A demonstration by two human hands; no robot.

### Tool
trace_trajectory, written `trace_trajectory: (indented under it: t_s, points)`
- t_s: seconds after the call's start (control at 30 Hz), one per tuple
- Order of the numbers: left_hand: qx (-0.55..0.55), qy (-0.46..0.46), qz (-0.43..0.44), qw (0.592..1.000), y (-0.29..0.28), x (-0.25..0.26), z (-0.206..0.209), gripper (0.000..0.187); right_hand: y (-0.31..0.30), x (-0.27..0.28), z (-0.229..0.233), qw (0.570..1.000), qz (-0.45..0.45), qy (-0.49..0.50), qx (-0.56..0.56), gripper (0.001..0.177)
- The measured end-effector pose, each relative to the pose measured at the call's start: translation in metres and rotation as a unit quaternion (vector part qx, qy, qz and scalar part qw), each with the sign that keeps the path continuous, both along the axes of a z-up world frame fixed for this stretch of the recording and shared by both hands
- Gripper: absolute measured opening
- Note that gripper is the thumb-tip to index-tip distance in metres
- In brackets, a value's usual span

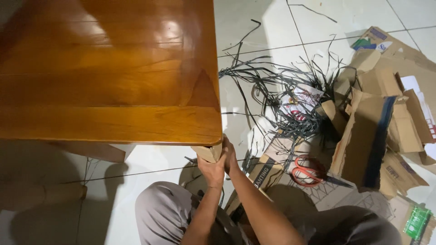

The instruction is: Wrapping a wooden chair leg with cardboard and securing it with plastic ties

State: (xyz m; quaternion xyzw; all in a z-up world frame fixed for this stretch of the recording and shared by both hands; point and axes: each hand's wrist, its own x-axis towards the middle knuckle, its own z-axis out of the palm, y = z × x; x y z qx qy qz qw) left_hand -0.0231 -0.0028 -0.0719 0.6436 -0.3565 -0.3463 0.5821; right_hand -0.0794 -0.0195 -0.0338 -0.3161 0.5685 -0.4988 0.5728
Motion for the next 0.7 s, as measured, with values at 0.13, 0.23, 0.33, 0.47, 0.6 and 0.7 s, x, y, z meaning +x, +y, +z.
trace_trajectory:
  t_s: [0.13, 0.23, 0.33, 0.47, 0.6, 0.7]
  points:
    - [-0.01, 0.026, -0.003, 1.0, 0.002, -0.004, 0.003, 0.091, 0.015, -0.003, -0.018, 0.999, -0.007, 0.041, -0.034, 0.058]
    - [-0.009, 0.03, -0.007, 0.999, 0.002, 0.0, 0.008, 0.09, 0.03, -0.006, -0.046, 0.994, -0.017, 0.078, -0.072, 0.055]
    - [-0.019, 0.006, -0.004, 1.0, 0.0, 0.002, 0.005, 0.099, 0.039, -0.013, -0.079, 0.991, 0.018, -0.072, -0.116, 0.062]
    - [-0.042, -0.016, -0.007, 0.999, -0.001, 0.006, -0.02, 0.104, 0.019, -0.024, -0.085, 0.949, 0.214, 0.028, -0.23, 0.098]
    - [-0.063, -0.023, -0.023, 0.997, 0.001, 0.011, -0.005, 0.113, 0.012, -0.026, -0.016, 0.93, 0.307, 0.161, -0.118, 0.091]
    - [-0.059, -0.012, -0.043, 0.997, 0.002, 0.013, 0.02, 0.118, 0.014, -0.024, -0.022, 0.933, 0.299, 0.167, -0.108, 0.093]
